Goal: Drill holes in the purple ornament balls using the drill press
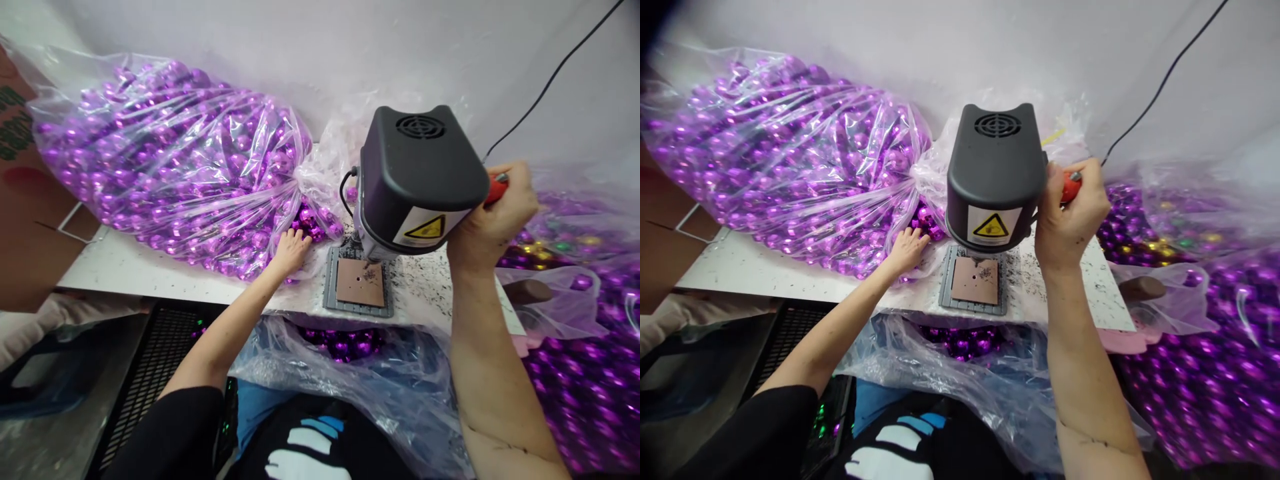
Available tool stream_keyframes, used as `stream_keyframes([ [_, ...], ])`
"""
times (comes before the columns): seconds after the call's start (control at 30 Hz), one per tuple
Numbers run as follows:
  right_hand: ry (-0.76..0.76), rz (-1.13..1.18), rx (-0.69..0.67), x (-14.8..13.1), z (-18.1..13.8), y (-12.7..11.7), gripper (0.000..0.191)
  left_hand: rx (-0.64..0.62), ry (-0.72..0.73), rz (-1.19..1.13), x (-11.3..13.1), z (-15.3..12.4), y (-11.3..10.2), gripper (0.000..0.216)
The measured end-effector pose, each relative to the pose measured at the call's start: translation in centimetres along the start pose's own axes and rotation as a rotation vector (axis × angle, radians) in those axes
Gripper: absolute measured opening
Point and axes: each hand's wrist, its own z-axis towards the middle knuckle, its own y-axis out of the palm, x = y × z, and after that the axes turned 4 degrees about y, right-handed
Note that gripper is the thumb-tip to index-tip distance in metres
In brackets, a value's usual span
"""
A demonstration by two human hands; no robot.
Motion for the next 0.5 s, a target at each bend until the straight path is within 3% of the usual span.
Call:
stream_keyframes([
  [0.13, -0.022, -0.004, 0.002, 0.0, -0.1, 0.0, 0.043, 0.065, -0.010, -0.207, 0.0, -0.7, -2.1, 0.034],
  [0.2, -0.026, -0.010, 0.000, -0.1, -0.1, 0.0, 0.046, 0.126, -0.029, -0.494, 0.8, -1.8, -3.4, 0.040],
  [0.27, -0.024, -0.004, -0.009, -0.1, -0.1, 0.0, 0.048, 0.097, -0.022, -0.887, 2.2, -3.0, -3.9, 0.047],
  [0.37, -0.010, 0.015, -0.020, -0.3, -0.1, 0.0, 0.049, -0.069, 0.003, -1.379, 4.7, -3.8, -2.4, 0.050],
  [0.5, 0.006, 0.035, -0.032, -0.3, 0.0, -0.2, 0.042, -0.147, -0.094, -1.657, 6.6, -3.1, 0.8, 0.056],
])
